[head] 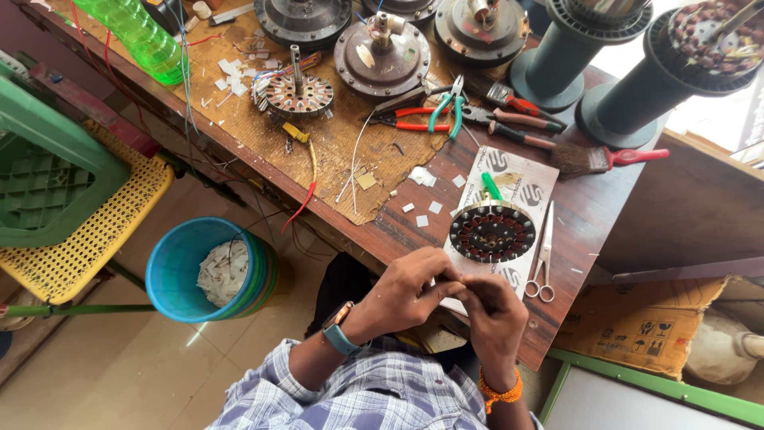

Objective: The person uses a green-handled screwdriver to adjust copper windings on a circular motor stator. They repeatedly insert and remove small white insulating pieces into the stator slots while working at a cluttered workbench.

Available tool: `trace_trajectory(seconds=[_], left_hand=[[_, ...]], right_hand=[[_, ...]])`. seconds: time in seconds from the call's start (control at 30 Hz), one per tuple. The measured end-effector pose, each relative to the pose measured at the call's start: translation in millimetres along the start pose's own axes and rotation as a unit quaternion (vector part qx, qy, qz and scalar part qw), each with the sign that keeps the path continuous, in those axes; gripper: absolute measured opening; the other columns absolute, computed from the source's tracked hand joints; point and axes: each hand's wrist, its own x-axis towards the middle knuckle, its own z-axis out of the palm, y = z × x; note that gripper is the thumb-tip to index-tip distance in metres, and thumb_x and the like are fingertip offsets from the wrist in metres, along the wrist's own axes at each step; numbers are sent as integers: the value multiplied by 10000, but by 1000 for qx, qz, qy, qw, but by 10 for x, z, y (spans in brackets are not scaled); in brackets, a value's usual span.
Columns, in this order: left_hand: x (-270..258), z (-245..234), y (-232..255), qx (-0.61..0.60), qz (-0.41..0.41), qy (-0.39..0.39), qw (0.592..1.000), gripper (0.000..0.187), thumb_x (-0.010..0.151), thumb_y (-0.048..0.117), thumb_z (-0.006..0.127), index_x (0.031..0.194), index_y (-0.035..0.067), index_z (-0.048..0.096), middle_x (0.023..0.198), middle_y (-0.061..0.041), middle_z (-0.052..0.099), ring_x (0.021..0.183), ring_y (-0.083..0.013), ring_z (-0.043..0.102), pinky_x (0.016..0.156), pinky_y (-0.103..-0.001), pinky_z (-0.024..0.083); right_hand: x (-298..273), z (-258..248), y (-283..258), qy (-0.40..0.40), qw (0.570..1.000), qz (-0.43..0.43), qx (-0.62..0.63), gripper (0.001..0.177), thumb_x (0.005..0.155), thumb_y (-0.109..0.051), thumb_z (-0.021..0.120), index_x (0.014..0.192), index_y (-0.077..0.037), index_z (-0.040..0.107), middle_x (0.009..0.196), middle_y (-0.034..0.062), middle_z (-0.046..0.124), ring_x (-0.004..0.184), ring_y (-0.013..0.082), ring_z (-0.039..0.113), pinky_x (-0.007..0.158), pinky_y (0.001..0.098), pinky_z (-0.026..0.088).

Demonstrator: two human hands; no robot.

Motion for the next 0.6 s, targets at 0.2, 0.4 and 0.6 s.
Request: trace_trajectory(seconds=[0.2,0.4,0.6], left_hand=[[13,-101,-9,23,25,-55,998,229,895,105,755,1077,54,627,953,-91,607,881,-287,609,705,-365,519],[-50,-127,-188,-98,42,-159,981,233,951,56,747,1149,64,625,1025,-77,594,930,-263,639,789,-359,530],[-129,14,-69,-107,-77,-117,984,159,952,24,744,1041,56,616,951,-83,584,827,-234,675,707,-333,537]], right_hand=[[18,-13,33,-35,967,204,147,162,917,-65,722,1017,36,646,890,83,717,782,127,702,699,284,603],[-147,-276,104,-137,879,303,341,276,936,-205,782,974,-24,578,764,38,609,649,103,591,564,266,534],[-225,-226,126,-122,867,342,341,272,936,-199,784,973,-34,571,788,35,603,653,88,571,537,242,520]])
